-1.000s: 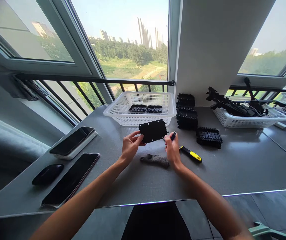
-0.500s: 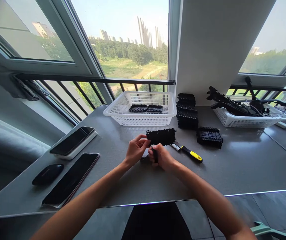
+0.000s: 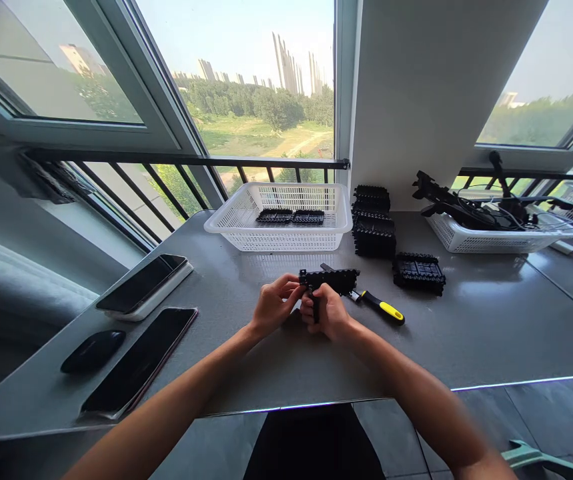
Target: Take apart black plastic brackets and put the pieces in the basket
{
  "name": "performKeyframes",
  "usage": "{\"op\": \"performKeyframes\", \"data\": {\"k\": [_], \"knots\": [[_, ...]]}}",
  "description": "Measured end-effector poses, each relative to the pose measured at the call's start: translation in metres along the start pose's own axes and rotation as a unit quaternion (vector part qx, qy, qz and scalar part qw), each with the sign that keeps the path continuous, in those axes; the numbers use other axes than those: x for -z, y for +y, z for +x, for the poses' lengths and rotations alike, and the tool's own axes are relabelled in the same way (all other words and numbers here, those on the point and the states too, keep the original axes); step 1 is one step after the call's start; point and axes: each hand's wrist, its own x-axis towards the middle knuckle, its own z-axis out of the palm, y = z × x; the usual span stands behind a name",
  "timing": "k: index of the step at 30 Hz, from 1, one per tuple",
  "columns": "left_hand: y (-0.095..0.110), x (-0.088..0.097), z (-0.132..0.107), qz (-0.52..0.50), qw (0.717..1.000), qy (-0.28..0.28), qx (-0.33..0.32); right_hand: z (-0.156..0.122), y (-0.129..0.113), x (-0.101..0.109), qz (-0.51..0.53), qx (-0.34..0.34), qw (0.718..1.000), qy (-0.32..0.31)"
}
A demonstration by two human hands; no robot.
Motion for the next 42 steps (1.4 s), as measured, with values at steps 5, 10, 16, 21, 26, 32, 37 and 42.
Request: {"op": "performKeyframes", "data": {"k": [5,10,16,21,26,32,37,42], "knots": [[-0.003,0.001,0.002,-0.003,1.0,0.004,-0.001,-0.002,-0.003,0.0,0.036,0.006,0.999,0.005],[-0.005,0.003,0.004,-0.024,0.999,0.015,0.014,-0.006,-0.011,0.0,0.066,0.014,0.998,0.02],[-0.005,0.006,0.006,-0.067,0.996,0.033,0.044,-0.011,-0.018,0.001,0.108,0.048,0.992,0.044],[-0.006,0.007,0.008,-0.088,0.993,0.044,0.06,-0.014,-0.025,0.006,0.136,0.083,0.985,0.063],[-0.008,0.009,0.009,-0.091,0.993,0.048,0.061,-0.016,-0.03,0.01,0.147,0.115,0.978,0.089],[-0.007,0.009,0.009,-0.084,0.994,0.046,0.06,-0.018,-0.031,0.01,0.177,0.121,0.973,0.085],[-0.007,0.008,0.008,-0.082,0.994,0.042,0.06,-0.015,-0.026,0.006,0.154,0.085,0.982,0.076],[-0.004,0.004,0.005,-0.052,0.997,0.04,0.048,-0.011,-0.017,0.001,0.132,0.066,0.987,0.057]]}}
